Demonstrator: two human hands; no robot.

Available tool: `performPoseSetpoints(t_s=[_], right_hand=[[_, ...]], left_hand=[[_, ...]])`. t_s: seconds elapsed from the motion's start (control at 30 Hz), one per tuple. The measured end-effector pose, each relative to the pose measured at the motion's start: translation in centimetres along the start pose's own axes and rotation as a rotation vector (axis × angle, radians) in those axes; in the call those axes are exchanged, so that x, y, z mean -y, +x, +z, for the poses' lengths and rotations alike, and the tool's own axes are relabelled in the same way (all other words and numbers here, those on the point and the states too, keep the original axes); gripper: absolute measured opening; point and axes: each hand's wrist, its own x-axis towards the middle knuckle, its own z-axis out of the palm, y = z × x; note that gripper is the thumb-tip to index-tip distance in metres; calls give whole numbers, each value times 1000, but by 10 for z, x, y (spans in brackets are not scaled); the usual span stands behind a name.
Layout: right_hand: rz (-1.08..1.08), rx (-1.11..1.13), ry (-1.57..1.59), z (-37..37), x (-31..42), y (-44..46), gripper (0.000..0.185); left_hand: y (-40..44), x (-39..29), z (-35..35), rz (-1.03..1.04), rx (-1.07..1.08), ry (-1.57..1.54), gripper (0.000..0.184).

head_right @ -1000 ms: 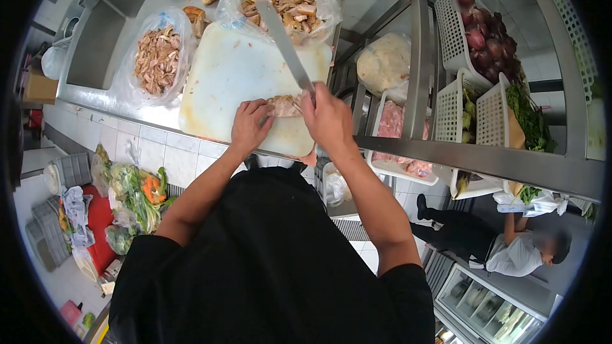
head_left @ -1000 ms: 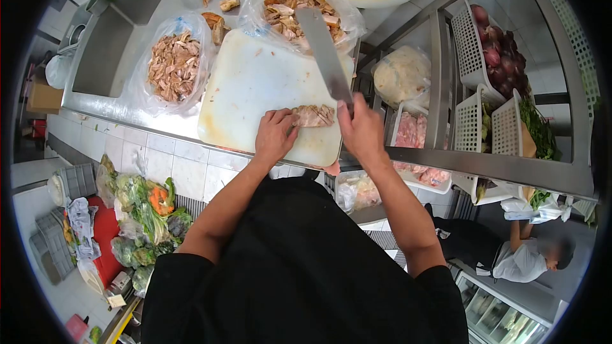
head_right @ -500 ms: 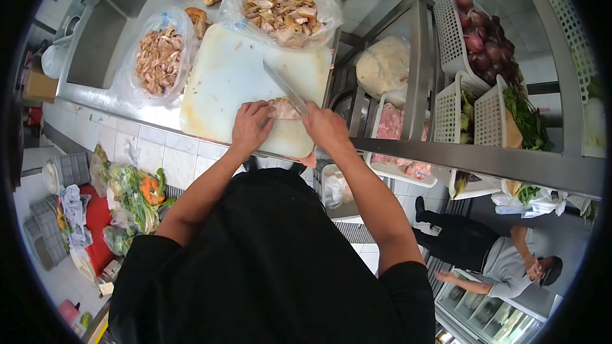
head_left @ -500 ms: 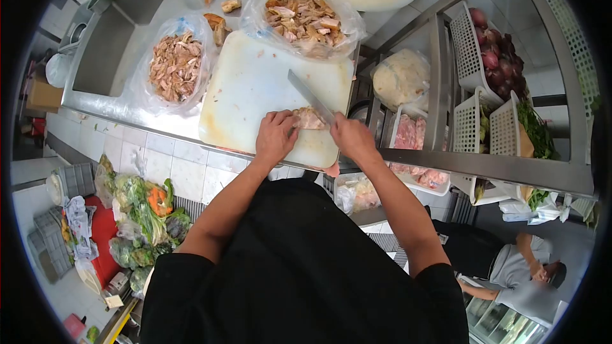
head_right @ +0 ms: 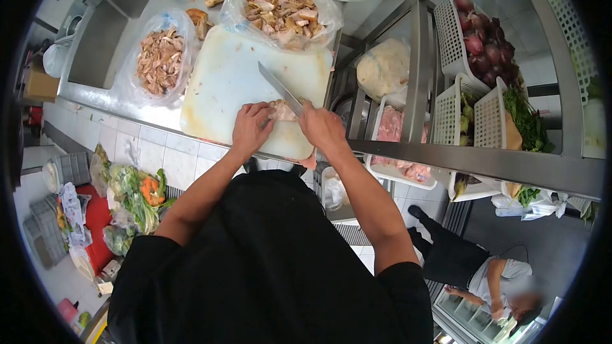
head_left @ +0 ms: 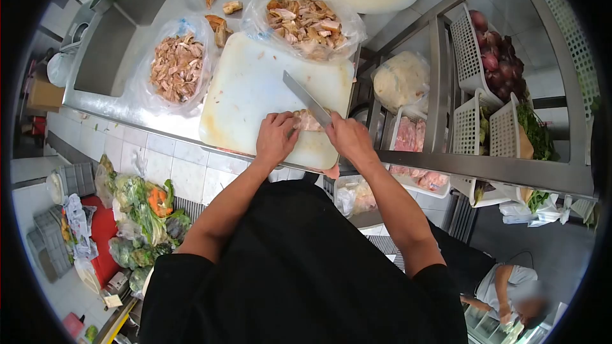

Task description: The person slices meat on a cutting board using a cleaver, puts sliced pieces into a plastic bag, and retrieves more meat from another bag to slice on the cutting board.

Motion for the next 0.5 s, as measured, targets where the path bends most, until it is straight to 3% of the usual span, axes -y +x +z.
performPoseSetpoints(t_s=[0.13,0.2,0.3,0.33,0.5], right_hand=[[112,-73,47,-53,33,9,22],[101,-274,295,-68,40,3,27],[122,-181,160,-36,28,-4,24],[109,-9,62,-5,8,-3,25],[100,4,28,-48,27,2,25]], left_hand=[[0,-3,-1,2,-7,-19,29],[-4,-2,0,2,-10,-22,29],[-2,-1,1,9,-5,-15,29],[-2,-2,0,5,-7,-13,29],[-2,-1,2,9,-28,-9,29]])
